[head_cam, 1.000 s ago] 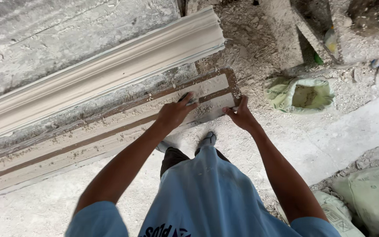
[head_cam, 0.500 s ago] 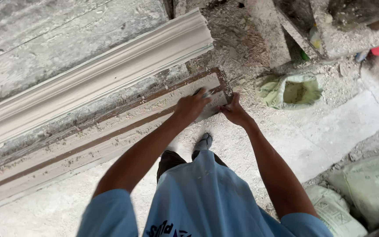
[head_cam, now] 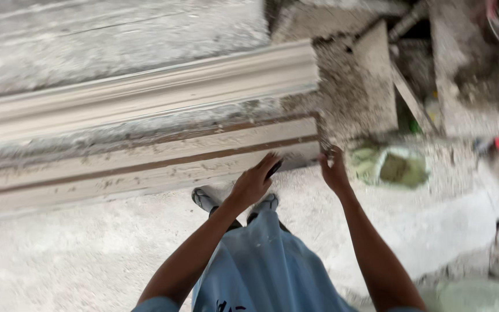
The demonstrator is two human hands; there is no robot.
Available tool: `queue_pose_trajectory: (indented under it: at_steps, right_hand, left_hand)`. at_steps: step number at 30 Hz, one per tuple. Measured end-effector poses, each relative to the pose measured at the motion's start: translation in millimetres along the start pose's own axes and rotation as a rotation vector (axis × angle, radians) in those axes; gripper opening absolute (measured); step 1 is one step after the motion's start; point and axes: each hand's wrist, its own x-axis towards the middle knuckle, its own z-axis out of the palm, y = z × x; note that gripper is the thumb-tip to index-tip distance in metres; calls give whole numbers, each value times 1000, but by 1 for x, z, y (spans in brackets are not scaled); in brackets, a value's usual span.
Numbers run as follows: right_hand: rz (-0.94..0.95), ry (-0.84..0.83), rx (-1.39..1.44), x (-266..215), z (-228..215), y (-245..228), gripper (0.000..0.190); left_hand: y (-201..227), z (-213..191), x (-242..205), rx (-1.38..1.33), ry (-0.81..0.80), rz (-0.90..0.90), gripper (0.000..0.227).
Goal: The person smooths the surface of long white decorative moldings using a handheld scraper. They work along the length of each piece, scraping off excess material and dust, then move to the next molding and repeat the process.
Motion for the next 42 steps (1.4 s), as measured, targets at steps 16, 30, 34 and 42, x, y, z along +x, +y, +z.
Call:
queue_pose_trajectory:
  at_steps: [16, 30, 34, 42]
  right_hand:
    - [-617, -511, 188, -80, 188, -311, 47]
    - [-776, -1206, -39, -294, 557, -523, 45]
    - [-1123, -1240, 210, -350, 613, -573, 46]
    - [-842, -1564, -243, -377, 736, -635, 42]
  left_hand:
    - [-60, -101, -318, -774, 889, -692, 39]
    - [-200, -134, -664, -857, 1530, -949, 50]
    - [-240, -142, -698, -845, 1730, -982, 41]
    - [-320, -266, -728, -1176, 1855, -834, 26]
